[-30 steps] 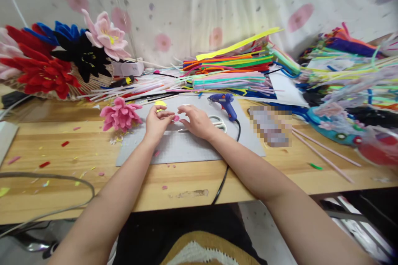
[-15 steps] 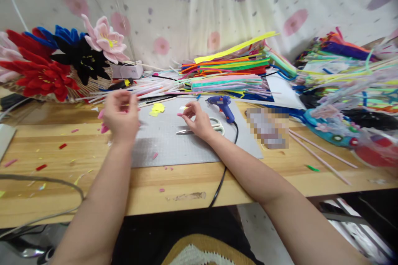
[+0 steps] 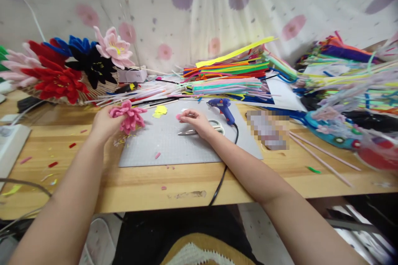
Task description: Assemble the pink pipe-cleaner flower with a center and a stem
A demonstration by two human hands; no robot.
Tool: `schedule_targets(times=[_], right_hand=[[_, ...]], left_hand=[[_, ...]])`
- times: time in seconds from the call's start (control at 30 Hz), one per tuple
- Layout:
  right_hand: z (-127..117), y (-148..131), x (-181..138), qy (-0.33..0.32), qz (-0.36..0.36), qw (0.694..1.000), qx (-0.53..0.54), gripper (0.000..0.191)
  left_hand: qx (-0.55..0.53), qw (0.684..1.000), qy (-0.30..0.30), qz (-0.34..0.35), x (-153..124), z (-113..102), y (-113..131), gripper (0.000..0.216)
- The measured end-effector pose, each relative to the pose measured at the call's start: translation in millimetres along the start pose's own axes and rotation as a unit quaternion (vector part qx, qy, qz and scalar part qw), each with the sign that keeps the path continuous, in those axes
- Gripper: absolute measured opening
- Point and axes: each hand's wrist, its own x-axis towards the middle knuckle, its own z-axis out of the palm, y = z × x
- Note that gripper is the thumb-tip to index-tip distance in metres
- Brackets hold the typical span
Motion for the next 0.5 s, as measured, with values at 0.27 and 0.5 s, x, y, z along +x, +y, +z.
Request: schedule_targets(times=[0.27,0.5], right_hand=[[28,-19,15,-0.009,-0.054,0.998,-0.006,0.04],[86,-18,27,-0.004,-0.092,0.99,-0.11,0.031]], left_hand=[[-0.026,0.997,0.069,0.018,-7,11,14,0.026],[-0.203,0.976,0.064,-0.05,-24,27,21,0.026]])
